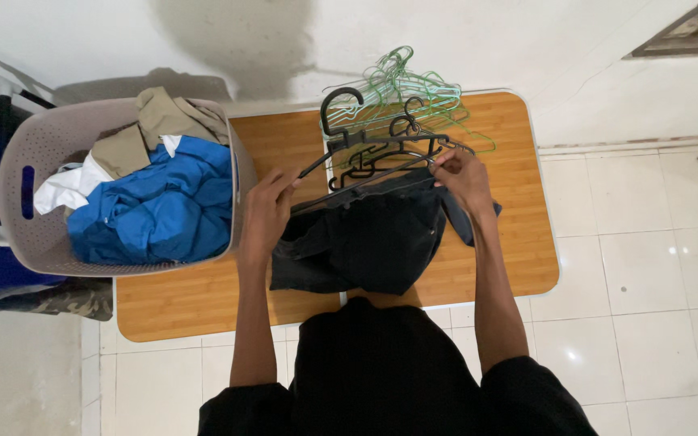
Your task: The person takes a dark garment from a laundry basket, places it on a hanger, and hangs it on a clothing rack. Then the person takes a beige garment from the basket and begins to unfold it on the table.
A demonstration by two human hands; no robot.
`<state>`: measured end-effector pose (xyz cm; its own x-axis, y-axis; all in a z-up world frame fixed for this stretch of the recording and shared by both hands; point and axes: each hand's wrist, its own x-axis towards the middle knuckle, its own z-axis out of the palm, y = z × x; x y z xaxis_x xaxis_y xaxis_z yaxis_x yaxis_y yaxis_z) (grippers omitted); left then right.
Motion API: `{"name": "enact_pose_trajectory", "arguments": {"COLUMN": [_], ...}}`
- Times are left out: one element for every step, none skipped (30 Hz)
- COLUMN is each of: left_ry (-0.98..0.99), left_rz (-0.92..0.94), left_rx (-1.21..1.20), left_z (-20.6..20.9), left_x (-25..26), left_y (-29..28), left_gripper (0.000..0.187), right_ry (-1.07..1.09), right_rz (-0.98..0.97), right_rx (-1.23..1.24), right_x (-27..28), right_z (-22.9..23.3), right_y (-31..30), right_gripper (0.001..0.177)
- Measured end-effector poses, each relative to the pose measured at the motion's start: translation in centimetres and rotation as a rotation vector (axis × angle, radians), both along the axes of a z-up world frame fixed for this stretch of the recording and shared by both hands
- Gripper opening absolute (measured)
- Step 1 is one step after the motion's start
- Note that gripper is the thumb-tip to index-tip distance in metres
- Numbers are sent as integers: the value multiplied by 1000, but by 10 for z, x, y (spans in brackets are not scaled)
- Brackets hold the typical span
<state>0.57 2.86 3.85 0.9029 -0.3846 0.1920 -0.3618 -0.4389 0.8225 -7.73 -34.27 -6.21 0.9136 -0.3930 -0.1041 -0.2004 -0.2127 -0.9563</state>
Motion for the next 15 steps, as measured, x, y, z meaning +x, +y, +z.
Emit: {"name": "enact_pose_trajectory", "arguments": {"left_ry": [-12,-26,-39,-44,-49,-59,-64,-68,-72,-61,-51,-40,-38,-34,-30], "left_rz": [-14,-28,-42,-46,-51,-58,-60,-64,-68,-70,-73,-72,-75,-79,-84], "left_rx": [-25,-51,-77,-74,-71,-69,-65,-62,-59,-62,-65,-67,-54,-42,-29], "left_z": [3,5,7,9,10,12,13,14,14,14,14,14,13,12,11], "left_x": [0,0,-1,-3,-5,-4,-3,-3,-3,-2,-1,-1,-1,-1,-1], "left_y": [1,2,4,4,5,6,6,5,5,5,4,5,6,7,8], "left_gripper": [23,23,24,23,23,23,22,21,20,20,20,20,21,22,23], "right_ry": [-35,-70,-106,-82,-58,-39,-49,-56,-64,-52,-41,-29,-29,-26,-24], "right_rz": [-11,-22,-33,-67,-102,-138,-141,-145,-149,-162,-176,-186,-222,-259,-296], "right_rx": [-20,-41,-62,-110,-158,-207,-254,-303,-351,-359,-366,-373,-366,-358,-350], "right_x": [0,1,1,0,-1,0,2,2,2,2,1,1,2,1,0], "right_z": [3,8,12,17,21,26,30,32,34,36,37,37,37,37,37], "right_y": [3,6,9,10,11,12,14,16,17,17,19,21,22,23,24], "right_gripper": [14,15,17,18,20,21,21,21,21,20,20,19,20,20,21]}}
